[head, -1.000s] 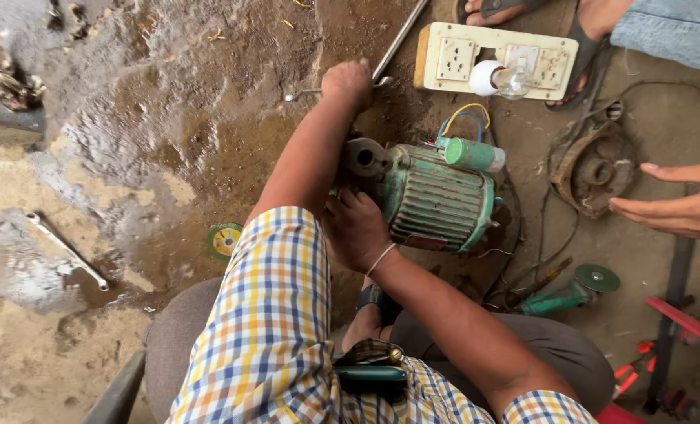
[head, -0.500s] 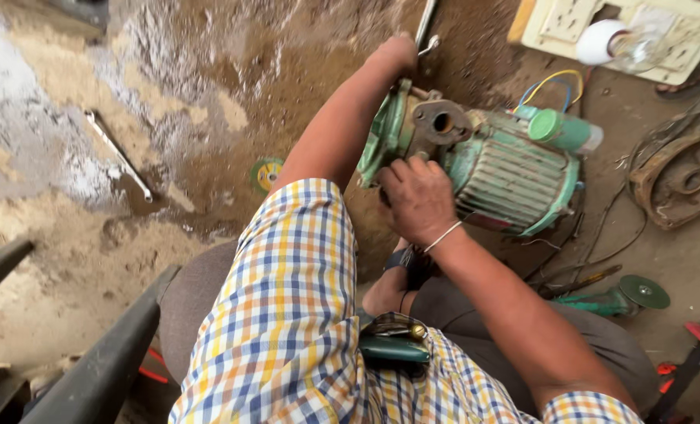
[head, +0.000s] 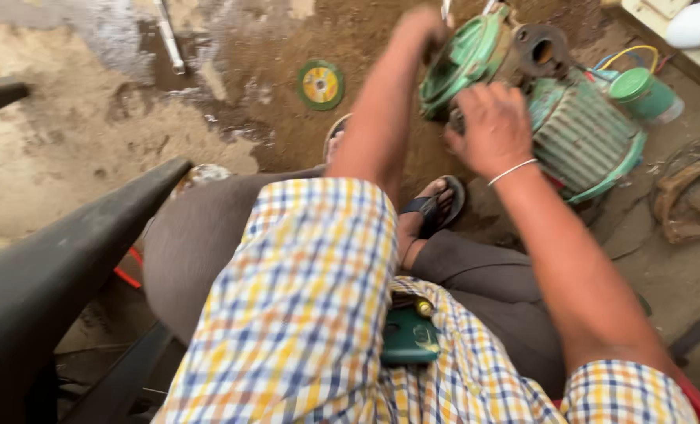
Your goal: The person sits on the ground repairing a green electric water pump. They hold the pump steady, use a spanner on its fasteners, tap parts with a hammer, and pour water from a plastic bottle over the pump while another person assists nearby.
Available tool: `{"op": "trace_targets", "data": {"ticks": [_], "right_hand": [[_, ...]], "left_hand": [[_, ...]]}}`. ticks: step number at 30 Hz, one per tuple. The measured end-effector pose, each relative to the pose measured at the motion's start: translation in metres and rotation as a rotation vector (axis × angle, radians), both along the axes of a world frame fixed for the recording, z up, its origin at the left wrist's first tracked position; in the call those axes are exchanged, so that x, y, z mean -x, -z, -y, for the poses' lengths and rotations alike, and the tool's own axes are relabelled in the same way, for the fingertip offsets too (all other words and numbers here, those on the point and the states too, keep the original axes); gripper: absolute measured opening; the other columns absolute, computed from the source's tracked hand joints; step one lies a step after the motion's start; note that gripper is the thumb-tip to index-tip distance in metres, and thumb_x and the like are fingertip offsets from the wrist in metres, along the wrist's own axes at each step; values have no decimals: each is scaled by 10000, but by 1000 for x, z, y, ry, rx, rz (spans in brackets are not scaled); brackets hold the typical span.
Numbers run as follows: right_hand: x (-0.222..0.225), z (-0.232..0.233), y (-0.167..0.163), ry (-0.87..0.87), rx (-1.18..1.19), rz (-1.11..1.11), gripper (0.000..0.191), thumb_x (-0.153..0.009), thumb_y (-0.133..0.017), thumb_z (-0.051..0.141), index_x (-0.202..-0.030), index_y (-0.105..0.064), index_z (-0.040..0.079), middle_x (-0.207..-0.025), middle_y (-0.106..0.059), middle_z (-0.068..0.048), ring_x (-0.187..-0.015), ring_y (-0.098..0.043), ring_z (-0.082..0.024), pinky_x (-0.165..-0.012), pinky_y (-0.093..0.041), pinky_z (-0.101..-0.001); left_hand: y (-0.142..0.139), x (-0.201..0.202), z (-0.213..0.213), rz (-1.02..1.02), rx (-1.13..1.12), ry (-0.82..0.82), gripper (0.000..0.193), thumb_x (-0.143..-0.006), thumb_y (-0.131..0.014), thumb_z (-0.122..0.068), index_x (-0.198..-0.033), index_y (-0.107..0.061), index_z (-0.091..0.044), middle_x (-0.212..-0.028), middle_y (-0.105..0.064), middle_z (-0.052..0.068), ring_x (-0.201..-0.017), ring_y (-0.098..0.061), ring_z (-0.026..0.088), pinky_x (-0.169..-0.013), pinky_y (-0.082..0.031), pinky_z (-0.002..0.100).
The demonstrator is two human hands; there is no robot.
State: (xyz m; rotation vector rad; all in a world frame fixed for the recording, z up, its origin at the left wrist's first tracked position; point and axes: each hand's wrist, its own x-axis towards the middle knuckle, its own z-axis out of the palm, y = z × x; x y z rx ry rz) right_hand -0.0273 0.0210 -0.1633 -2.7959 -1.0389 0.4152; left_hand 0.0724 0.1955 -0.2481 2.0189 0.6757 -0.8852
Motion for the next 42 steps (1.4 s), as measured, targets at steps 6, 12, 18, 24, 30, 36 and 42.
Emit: {"op": "trace_targets", "data": {"ticks": [6, 12, 18, 24, 30, 36, 42], "right_hand": [[-17, -11, -10, -54, -7, 6, 462, -817, -857, 320, -1163, -675, 74, -1116, -647, -129, -1140, -584, -357, -1020, -444, -485], [15, 87, -178, 272, -200, 156, 493, -985, -794, 353, -1271, -631, -14, -1206, -661, -194, -1118, -646, -377, -931, -529, -475], [244, 259, -203, 1110, -351, 635, 391, -1173, -700, 299, -1156, -524, -49, -917, -653, -142, -790, -597, -235, -685, -447, -362], [391, 233, -75, 1623, -1137, 499, 138, -1187, -615, 150, -1247, -590, 29, -991, -660, -38, -854, -634, -119, -788, -543, -283], [426, 192, 20, 1953, -1465, 345, 63, -1105, -601, 50, -1164, -613, 32, -925, -660, -34, -755, -652, -117, -694, -586, -294], [354, 214, 111, 1952, -985, -217, 175, -978, -666, 214, -992, -661, 39, -763, -693, -73, -613, -660, -156, -549, -545, -332], [310, 116, 180, 1515, -186, -803, 158, -987, -655, 177, -1037, -612, 33, -783, -650, -65, -611, -624, -145, -535, -520, -327]], "left_hand": [[-12, 43, -5, -73, 66, -60, 680, -859, -555, -699, -1206, -732, -140, -1311, -690, 172, -1253, -645, 324, -1034, -514, 434], [3, 39, -18, 105, 4, 4, 557, -922, -545, -546, -1200, -694, -87, -1243, -684, 164, -1164, -653, 300, -964, -535, 406], [10, 45, -47, 195, 246, -218, 433, -985, -534, -394, -1194, -656, -34, -1175, -677, 157, -1074, -660, 275, -894, -557, 379], [-2, 69, -83, 62, 523, -621, 310, -1048, -523, -241, -1187, -618, 20, -1108, -671, 149, -985, -668, 251, -824, -578, 351], [-13, 73, -122, 49, 714, -725, 189, -1111, -513, -89, -1181, -580, 73, -1040, -665, 141, -896, -675, 227, -753, -600, 323], [-112, 64, -172, 354, 649, -420, 184, -1126, -560, -164, -1283, -604, -79, -1021, -645, 83, -759, -569, 160, -641, -506, 268], [-177, 114, -217, 996, -386, 880, 305, -839, -723, -58, -1128, -635, -16, -1212, -636, 203, -920, -665, 238, -747, -546, 403]]}}
